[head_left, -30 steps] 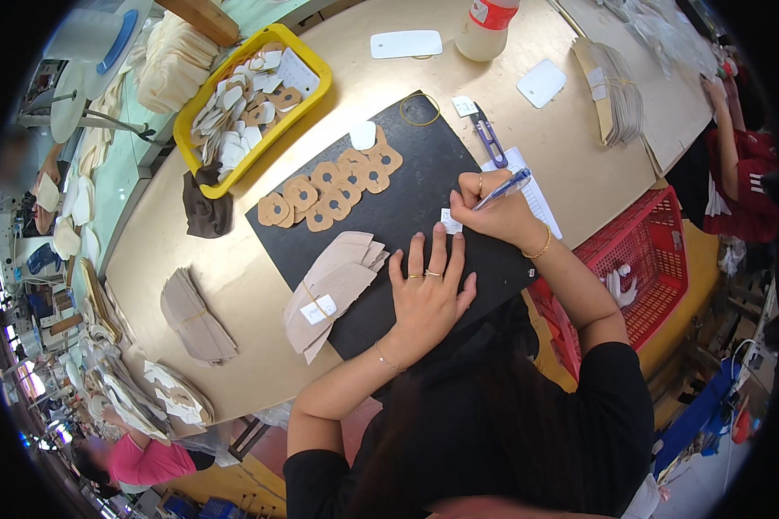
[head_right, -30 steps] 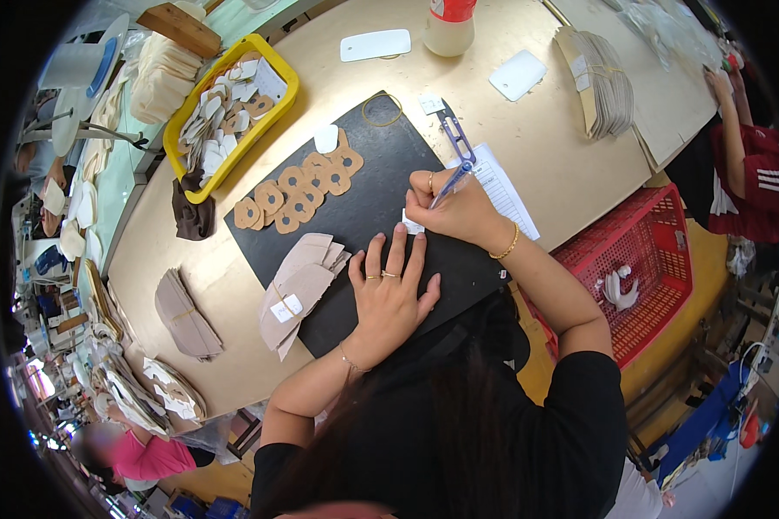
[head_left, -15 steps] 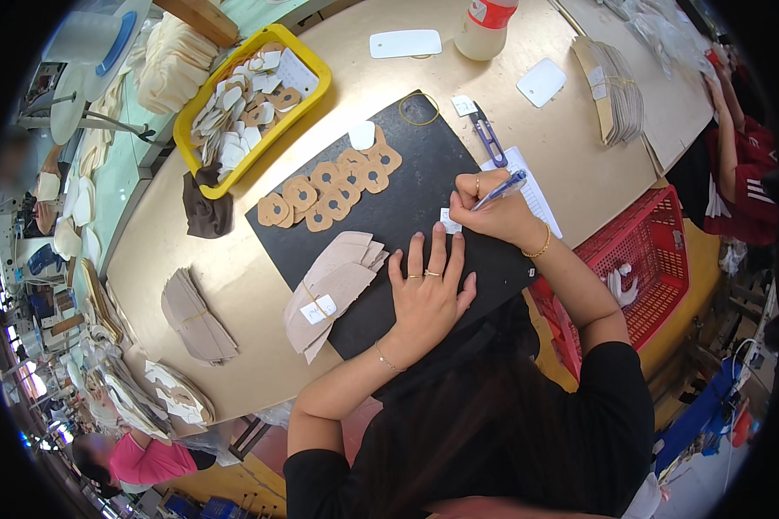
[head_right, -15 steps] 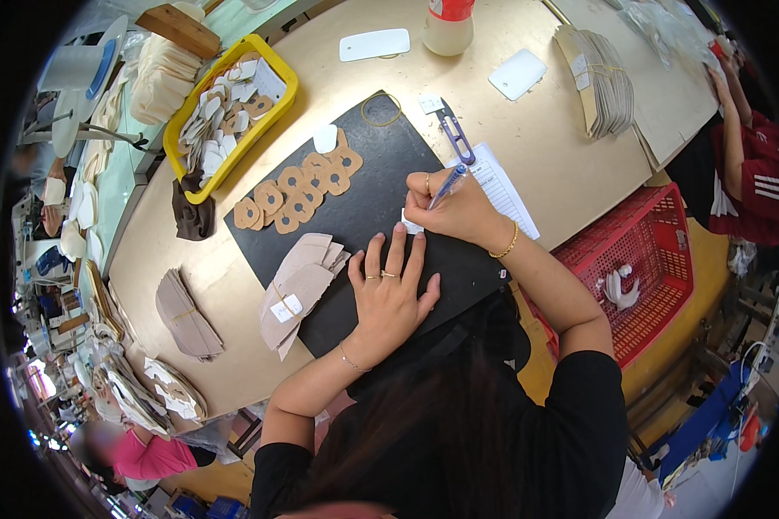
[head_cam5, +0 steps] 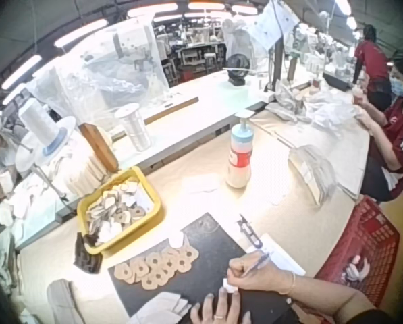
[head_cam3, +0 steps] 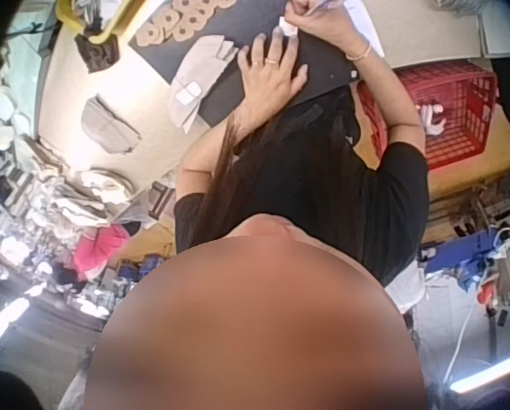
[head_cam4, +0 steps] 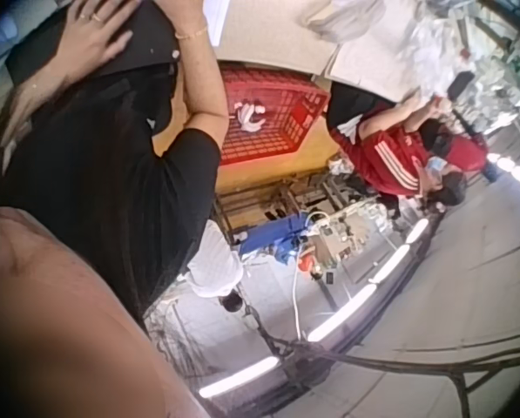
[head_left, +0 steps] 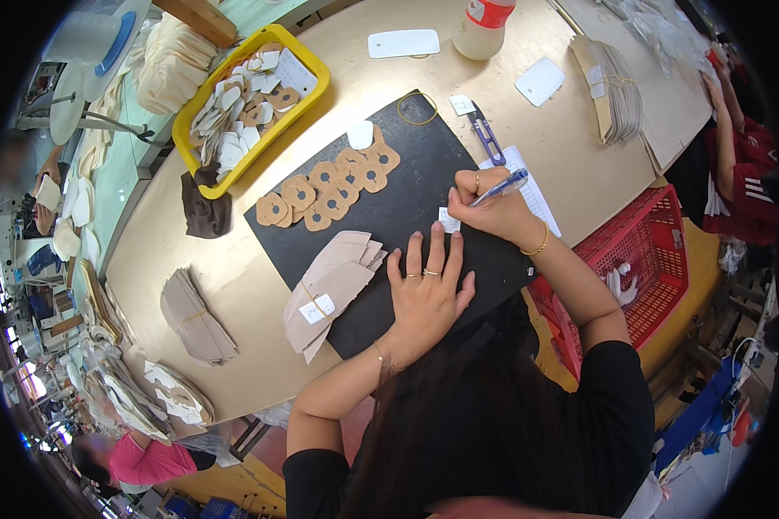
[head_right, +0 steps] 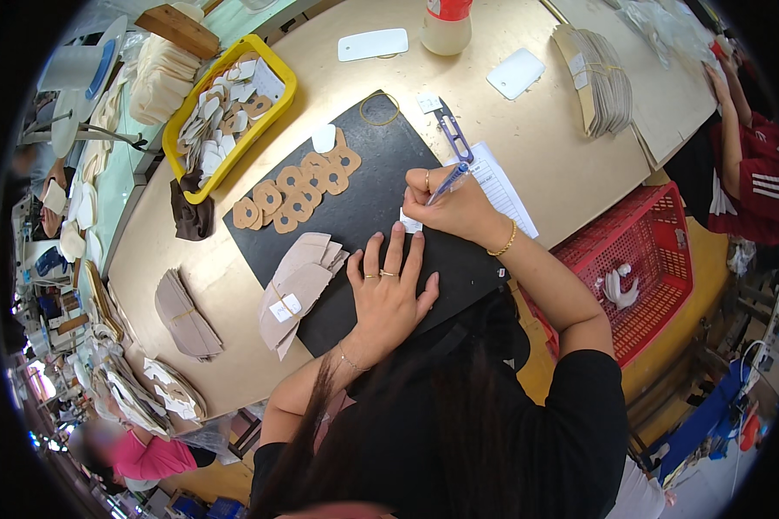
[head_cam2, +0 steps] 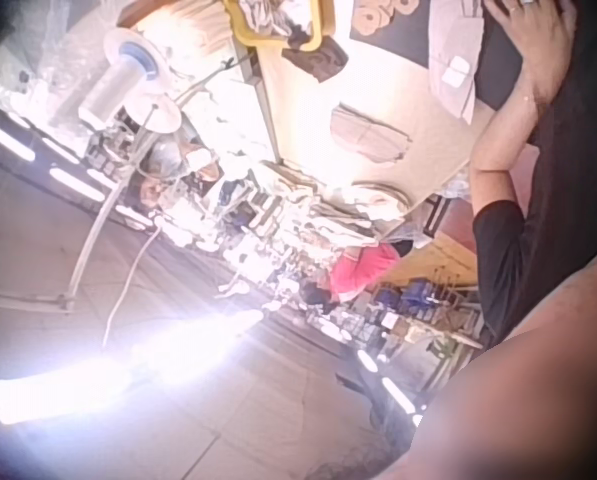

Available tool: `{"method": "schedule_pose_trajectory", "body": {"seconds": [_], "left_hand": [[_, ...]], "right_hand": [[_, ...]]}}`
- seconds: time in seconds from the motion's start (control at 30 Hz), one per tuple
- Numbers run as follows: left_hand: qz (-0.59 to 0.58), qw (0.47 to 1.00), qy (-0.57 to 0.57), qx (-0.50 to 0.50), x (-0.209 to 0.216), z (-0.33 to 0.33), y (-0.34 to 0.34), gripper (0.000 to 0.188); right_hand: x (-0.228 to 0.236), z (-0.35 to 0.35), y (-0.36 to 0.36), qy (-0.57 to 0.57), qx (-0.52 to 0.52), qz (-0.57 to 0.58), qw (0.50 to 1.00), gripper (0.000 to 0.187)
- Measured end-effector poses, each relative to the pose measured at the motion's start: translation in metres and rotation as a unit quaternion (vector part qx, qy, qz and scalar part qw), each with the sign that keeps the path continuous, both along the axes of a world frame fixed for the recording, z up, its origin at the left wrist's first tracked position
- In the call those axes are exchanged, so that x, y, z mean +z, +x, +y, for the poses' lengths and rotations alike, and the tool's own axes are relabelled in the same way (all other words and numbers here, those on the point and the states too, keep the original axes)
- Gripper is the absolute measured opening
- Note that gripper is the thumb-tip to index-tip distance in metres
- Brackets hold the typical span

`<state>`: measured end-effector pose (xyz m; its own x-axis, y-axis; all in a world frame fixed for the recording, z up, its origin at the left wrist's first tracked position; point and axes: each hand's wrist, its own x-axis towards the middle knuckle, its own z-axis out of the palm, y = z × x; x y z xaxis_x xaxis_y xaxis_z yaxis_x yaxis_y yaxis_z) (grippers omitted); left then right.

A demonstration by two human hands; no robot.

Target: The person selects small circular fabric pieces from a yellow bin and applies glue to each using a squeeze bottle. They place the glued pieces on a black mat, then handle a stack of fabric pieces and write on a small white label with a pen.

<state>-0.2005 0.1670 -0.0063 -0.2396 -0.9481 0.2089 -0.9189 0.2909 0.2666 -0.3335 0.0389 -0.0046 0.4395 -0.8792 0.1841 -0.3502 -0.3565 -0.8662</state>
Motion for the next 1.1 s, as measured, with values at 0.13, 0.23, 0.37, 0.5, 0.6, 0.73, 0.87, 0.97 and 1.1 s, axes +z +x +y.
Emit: {"method": "schedule_pose_trajectory", "body": {"seconds": [0.13, 0.23, 0.37, 0.5, 0.6, 0.73, 0.87, 0.97, 1.1], "left_hand": [[-0.001, 1.000, -0.004, 0.002, 0.000, 0.000, 0.000, 0.055], [-0.002, 1.000, -0.003, 0.004, -0.001, 0.001, 0.000, 0.055], [0.003, 1.000, -0.002, 0.004, -0.001, 0.001, 0.000, 0.056], [0.019, 1.000, 0.005, 0.009, -0.001, 0.001, 0.001, 0.057], [0.026, 1.000, -0.001, 0.007, -0.002, 0.001, 0.001, 0.058], [0.041, 0.999, 0.022, 0.000, 0.001, 0.006, 0.003, 0.060], [0.099, 0.993, 0.061, -0.008, 0.010, 0.015, 0.005, 0.056], [0.162, 0.983, 0.084, -0.015, 0.023, 0.029, 0.010, 0.050], [0.258, 0.966, -0.007, 0.034, 0.039, 0.042, 0.031, 0.035]], "right_hand": [[-0.001, 0.001, -0.002, 0.009, 0.008, 0.001, 1.000, 0.033], [-0.003, 0.000, -0.004, 0.004, 0.036, 0.004, 0.999, 0.033], [-0.004, -0.005, -0.003, 0.168, -0.064, -0.101, 0.979, 0.032], [0.008, -0.002, -0.009, 0.274, -0.080, -0.240, 0.928, 0.020], [0.017, 0.006, -0.009, 0.146, -0.069, -0.052, 0.986, 0.023], [0.027, 0.022, -0.003, -0.018, 0.000, 0.139, 0.990, 0.029], [0.034, 0.027, 0.003, -0.003, 0.009, 0.199, 0.980, 0.030], [0.037, 0.025, 0.007, 0.003, 0.023, 0.236, 0.971, 0.028], [0.037, 0.023, 0.010, 0.041, 0.017, 0.203, 0.978, 0.024]]}}
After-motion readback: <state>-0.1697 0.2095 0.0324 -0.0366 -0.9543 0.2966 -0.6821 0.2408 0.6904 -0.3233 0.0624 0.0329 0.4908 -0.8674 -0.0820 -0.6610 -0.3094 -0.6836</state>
